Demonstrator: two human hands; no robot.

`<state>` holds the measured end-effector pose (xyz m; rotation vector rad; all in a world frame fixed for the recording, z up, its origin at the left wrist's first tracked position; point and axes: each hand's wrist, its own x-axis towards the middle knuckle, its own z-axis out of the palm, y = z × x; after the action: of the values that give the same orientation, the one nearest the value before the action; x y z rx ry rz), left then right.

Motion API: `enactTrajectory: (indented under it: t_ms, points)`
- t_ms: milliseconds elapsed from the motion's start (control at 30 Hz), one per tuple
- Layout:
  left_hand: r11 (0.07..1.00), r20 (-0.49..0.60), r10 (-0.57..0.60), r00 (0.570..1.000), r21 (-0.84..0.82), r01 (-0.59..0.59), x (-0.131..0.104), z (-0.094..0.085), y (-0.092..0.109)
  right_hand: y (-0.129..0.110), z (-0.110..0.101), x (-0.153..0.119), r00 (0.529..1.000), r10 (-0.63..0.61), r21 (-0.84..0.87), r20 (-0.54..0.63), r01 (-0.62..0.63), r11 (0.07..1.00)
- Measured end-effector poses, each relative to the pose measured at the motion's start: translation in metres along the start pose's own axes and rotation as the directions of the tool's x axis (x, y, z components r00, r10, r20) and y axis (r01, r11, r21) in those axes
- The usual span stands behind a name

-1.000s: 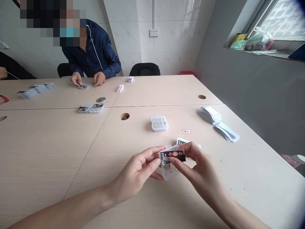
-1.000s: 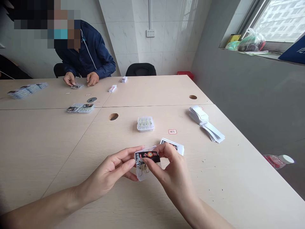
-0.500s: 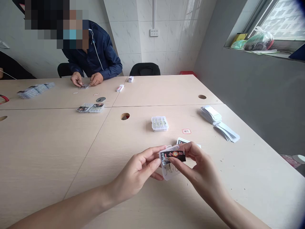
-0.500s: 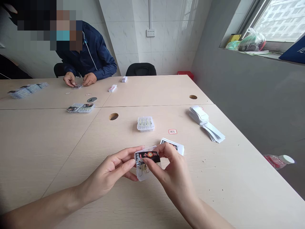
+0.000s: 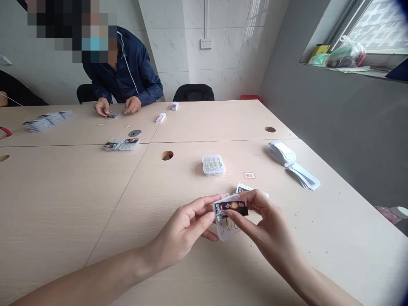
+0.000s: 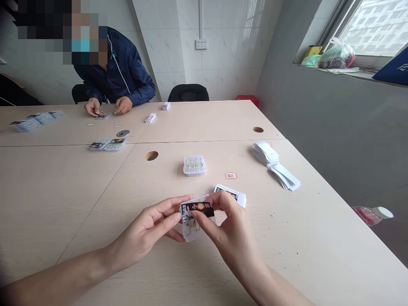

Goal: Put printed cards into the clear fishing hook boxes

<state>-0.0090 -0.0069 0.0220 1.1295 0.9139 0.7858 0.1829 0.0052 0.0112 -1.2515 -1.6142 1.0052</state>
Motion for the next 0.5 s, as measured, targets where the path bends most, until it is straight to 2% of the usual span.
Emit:
enactTrajectory:
  t_ms: [500]
  points:
    - [1.0,0.007,-0.004,1.0,-0.009,0.004,0.0,0.0001,0.0008,0.0004,-0.0008,-0.0008,1.0,-0.004,-0.002,0.007,0.004,1.0]
